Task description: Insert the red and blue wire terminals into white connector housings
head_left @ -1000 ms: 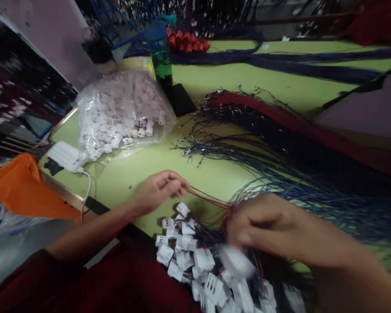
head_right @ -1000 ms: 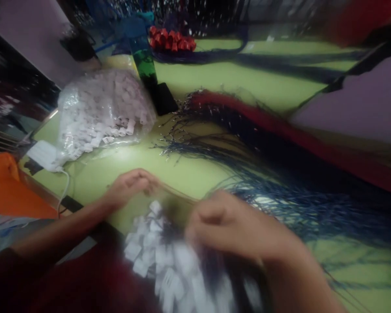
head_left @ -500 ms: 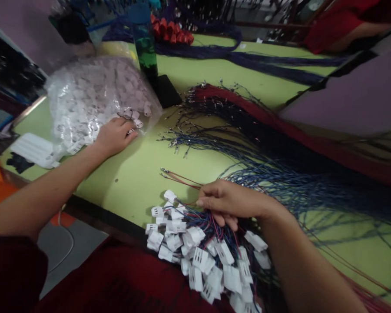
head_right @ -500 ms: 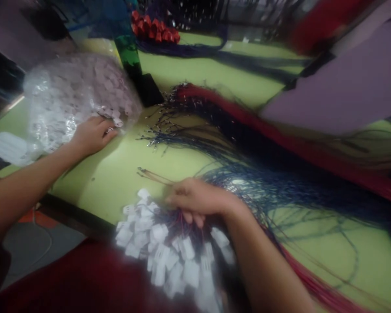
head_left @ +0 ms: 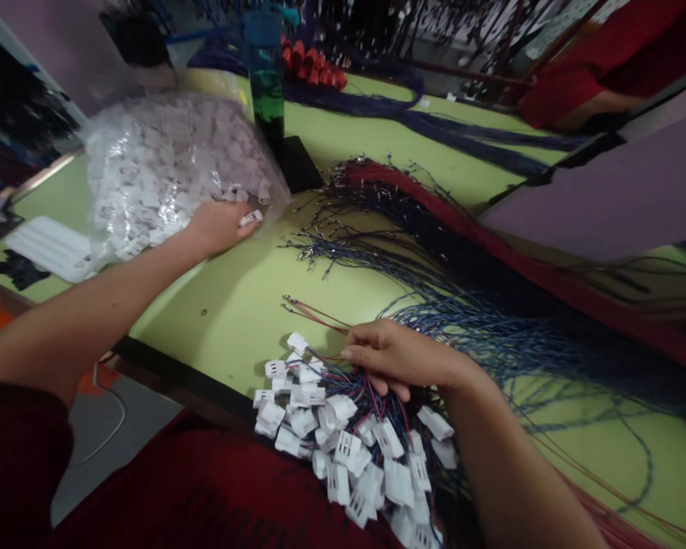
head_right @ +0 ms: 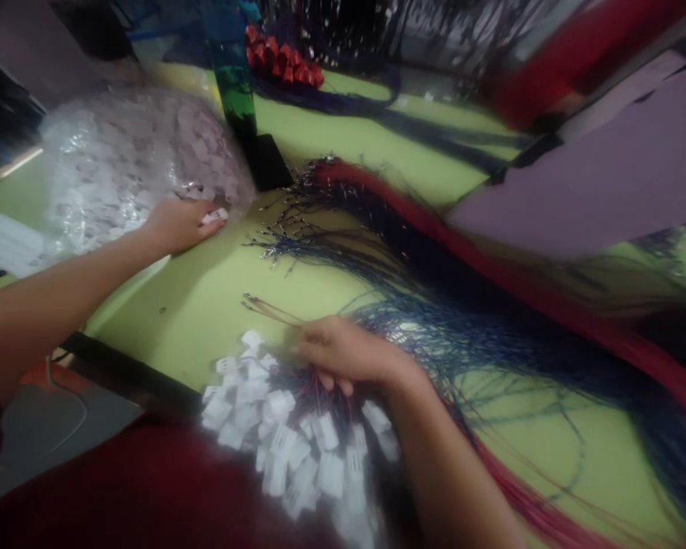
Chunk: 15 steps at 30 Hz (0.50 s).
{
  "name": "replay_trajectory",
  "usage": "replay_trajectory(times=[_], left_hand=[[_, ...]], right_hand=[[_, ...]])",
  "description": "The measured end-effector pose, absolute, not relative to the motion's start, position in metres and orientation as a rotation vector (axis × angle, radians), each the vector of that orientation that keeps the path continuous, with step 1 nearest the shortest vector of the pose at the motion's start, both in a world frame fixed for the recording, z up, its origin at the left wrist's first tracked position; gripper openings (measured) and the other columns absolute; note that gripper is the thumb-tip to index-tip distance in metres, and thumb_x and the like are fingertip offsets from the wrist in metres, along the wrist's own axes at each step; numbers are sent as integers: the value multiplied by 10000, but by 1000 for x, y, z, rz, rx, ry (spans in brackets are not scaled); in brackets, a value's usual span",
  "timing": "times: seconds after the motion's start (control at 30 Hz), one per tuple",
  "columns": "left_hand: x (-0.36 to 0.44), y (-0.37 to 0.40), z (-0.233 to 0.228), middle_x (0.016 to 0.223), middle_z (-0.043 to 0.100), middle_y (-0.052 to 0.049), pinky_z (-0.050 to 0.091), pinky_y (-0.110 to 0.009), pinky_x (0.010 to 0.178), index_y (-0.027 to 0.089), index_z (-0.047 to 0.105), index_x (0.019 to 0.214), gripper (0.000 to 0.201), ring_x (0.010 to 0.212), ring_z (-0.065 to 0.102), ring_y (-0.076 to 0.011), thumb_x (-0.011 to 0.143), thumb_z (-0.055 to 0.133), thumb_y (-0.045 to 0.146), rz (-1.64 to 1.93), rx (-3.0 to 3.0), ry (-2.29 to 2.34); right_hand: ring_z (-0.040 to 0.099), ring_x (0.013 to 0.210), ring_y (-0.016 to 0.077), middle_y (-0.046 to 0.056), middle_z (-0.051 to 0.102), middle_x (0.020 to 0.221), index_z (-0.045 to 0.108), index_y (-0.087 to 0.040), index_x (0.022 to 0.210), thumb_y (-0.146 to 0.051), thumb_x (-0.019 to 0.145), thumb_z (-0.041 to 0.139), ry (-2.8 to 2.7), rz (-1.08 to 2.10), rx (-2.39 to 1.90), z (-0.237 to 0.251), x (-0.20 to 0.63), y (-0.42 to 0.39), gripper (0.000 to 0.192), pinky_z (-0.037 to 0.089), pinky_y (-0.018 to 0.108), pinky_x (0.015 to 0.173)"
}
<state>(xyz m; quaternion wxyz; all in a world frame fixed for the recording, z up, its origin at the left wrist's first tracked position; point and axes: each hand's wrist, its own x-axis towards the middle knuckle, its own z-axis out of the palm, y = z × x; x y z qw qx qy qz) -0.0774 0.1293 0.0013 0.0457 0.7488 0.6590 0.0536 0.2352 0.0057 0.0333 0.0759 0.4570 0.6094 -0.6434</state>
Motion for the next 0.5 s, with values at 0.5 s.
replay_trajectory(times=[0.5], left_hand=[[-18,12,22,609,600,25,254,-155,270,208,508,1003,238,455,529,-129,769,548,196,894,642,1063]], right_hand=[[537,712,182,88,623,776,575,-171,689,-88,793,505,2617,-424,1788,7,211,7,150,357,297,645]])
